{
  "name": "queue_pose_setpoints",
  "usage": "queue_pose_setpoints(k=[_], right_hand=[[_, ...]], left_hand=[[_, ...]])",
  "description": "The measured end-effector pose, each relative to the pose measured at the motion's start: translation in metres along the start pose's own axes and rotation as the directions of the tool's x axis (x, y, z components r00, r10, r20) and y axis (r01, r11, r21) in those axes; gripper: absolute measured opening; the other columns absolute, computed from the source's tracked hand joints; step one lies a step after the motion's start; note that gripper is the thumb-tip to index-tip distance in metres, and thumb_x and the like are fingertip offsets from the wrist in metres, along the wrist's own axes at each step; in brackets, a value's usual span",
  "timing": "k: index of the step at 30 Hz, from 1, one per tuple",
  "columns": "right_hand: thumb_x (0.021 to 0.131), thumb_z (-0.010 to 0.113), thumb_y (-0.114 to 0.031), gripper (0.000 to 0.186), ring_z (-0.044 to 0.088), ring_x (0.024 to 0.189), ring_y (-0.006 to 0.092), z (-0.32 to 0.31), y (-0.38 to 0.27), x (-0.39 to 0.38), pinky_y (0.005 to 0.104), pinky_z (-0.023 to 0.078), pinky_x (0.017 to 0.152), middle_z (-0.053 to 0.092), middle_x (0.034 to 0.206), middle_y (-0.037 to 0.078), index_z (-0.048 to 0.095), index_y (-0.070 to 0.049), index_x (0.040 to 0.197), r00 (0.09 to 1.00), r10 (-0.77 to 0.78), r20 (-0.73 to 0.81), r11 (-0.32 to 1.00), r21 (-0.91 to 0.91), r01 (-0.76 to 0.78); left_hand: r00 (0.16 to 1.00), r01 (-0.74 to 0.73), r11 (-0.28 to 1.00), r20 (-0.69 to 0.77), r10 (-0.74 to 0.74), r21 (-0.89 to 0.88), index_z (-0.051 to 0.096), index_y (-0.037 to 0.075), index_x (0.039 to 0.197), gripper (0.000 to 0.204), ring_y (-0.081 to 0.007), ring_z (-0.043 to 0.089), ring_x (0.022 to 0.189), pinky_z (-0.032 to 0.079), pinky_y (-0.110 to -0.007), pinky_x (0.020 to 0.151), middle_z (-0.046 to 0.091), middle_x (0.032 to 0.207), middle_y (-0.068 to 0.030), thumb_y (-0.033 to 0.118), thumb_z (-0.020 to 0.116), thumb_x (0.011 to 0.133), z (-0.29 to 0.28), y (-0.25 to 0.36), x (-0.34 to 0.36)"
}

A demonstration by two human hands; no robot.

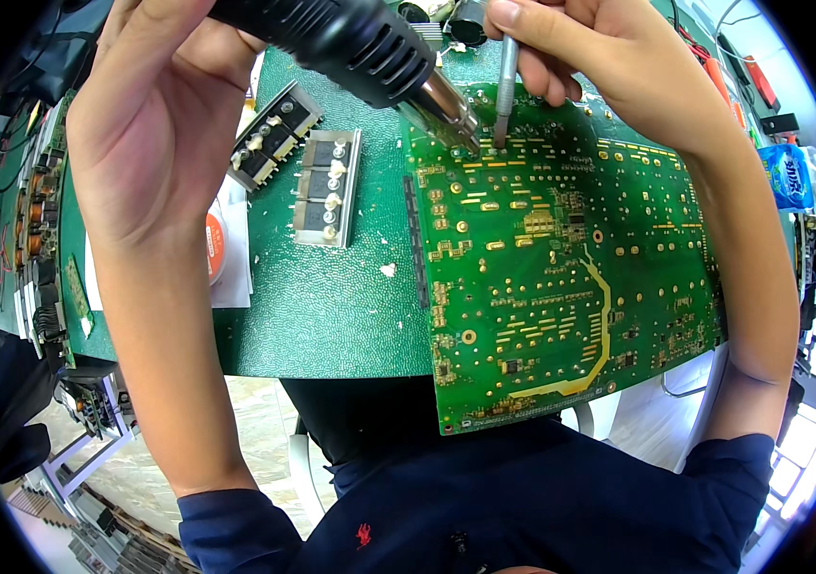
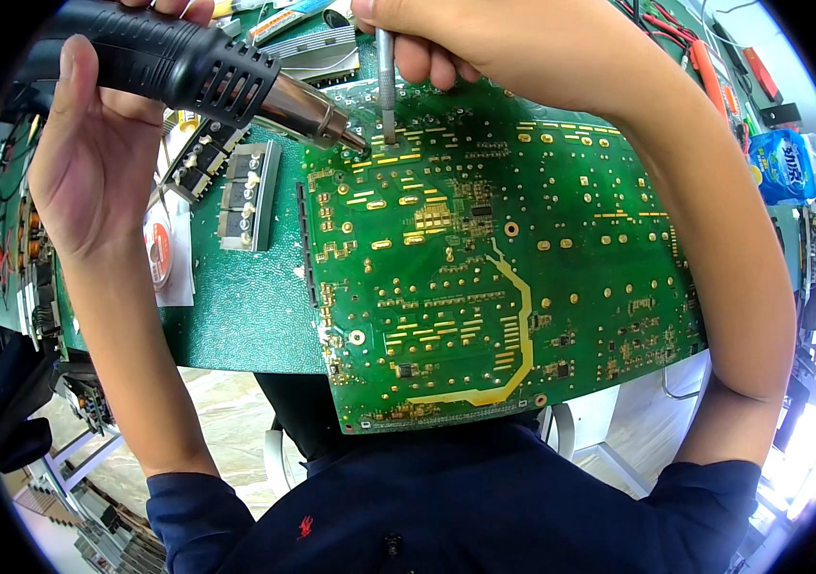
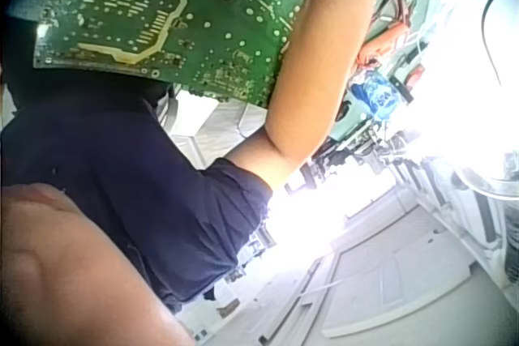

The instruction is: The person uses a heat gun and a metal probe to work on components on a large green circuit board on a workbench.

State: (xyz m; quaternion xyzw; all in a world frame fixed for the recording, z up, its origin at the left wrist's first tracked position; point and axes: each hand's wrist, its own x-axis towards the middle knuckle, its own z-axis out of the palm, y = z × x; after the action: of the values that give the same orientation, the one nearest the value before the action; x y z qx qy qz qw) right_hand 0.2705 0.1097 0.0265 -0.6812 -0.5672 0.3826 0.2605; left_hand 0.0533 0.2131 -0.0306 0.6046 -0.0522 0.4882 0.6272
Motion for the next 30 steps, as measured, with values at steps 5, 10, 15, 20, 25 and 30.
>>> queue_pose_setpoints(k=[5, 10, 15, 20, 25, 30], right_hand=[[0.107, 0.059, -0.021, 0.028, 0.069, 0.061, 0.0114, -0.01, 0.011, -0.002, 0.0226, 0.054, 0.054, 0.073, 0.076, 0.011, 0.064, 0.003, 0.095, 1.0, -0.028, 0.014, 0.998, 0.049, 0.028], [0.105, 0.058, -0.017, 0.025, 0.071, 0.063, 0.0137, -0.01, 0.001, -0.003, 0.0232, 0.057, 0.055, 0.075, 0.078, 0.014, 0.065, 0.006, 0.095, 0.989, 0.15, 0.003, 0.987, 0.056, -0.15], [0.105, 0.055, -0.014, 0.023, 0.069, 0.062, 0.0134, -0.019, 0.018, 0.002, 0.0237, 0.055, 0.055, 0.074, 0.077, 0.012, 0.066, 0.005, 0.097, 0.998, 0.008, 0.062, 0.985, 0.17, -0.019], [0.107, 0.057, -0.02, 0.022, 0.065, 0.065, 0.01, -0.014, 0.016, -0.003, 0.022, 0.051, 0.058, 0.069, 0.077, 0.005, 0.064, 0.002, 0.104, 0.988, -0.121, 0.097, 0.977, 0.187, 0.101], [0.108, 0.058, -0.027, 0.028, 0.06, 0.072, 0.006, -0.006, 0.008, -0.001, 0.0211, 0.049, 0.064, 0.064, 0.079, 0.0, 0.063, 0.0, 0.108, 0.991, -0.094, 0.099, 0.992, 0.095, 0.085], [0.109, 0.056, -0.031, 0.032, 0.054, 0.07, 0.0048, 0.003, 0.008, 0.0, 0.0211, 0.046, 0.065, 0.06, 0.077, -0.002, 0.065, 0.0, 0.107, 0.98, -0.159, 0.117, 0.985, 0.091, 0.149]], left_hand=[[0.999, 0.011, 0.999, 0.039, -0.009, -0.048, 0.043, 0.005, 0.137, 0.048, -0.0262, 0.062, 0.115, 0.05, -0.044, 0.109, 0.06, 0.115, -0.0086, 0.027, 0.067, 0.101, 0.002, 0.002, 0.001], [0.999, 0.024, 0.993, 0.051, -0.019, -0.115, 0.043, 0.005, 0.137, 0.049, -0.0265, 0.062, 0.115, 0.05, -0.044, 0.11, 0.06, 0.116, -0.0084, 0.027, 0.068, 0.101, -0.003, -0.001, 0.001], [0.998, 0.031, 0.994, 0.048, -0.026, -0.107, 0.043, 0.006, 0.137, 0.047, -0.0262, 0.062, 0.115, 0.05, -0.044, 0.11, 0.06, 0.116, -0.0084, 0.028, 0.067, 0.102, -0.003, 0.002, 0.001], [0.998, 0.008, 0.997, 0.068, -0.003, -0.078, 0.044, 0.005, 0.137, 0.047, -0.0258, 0.062, 0.117, 0.051, -0.044, 0.109, 0.06, 0.115, -0.0079, 0.029, 0.065, 0.102, -0.005, -0.002, 0.002], [0.999, 0.03, 0.999, 0.024, -0.029, -0.04, 0.044, 0.005, 0.137, 0.049, -0.0256, 0.062, 0.116, 0.051, -0.044, 0.11, 0.06, 0.115, -0.0077, 0.032, 0.066, 0.102, -0.001, 0.003, 0.001], [0.998, 0.056, 0.997, -0.017, -0.057, -0.049, 0.043, 0.004, 0.139, 0.05, -0.0271, 0.06, 0.119, 0.048, -0.045, 0.112, 0.058, 0.12, -0.0094, 0.031, 0.064, 0.103, -0.003, 0.004, -0.003]])
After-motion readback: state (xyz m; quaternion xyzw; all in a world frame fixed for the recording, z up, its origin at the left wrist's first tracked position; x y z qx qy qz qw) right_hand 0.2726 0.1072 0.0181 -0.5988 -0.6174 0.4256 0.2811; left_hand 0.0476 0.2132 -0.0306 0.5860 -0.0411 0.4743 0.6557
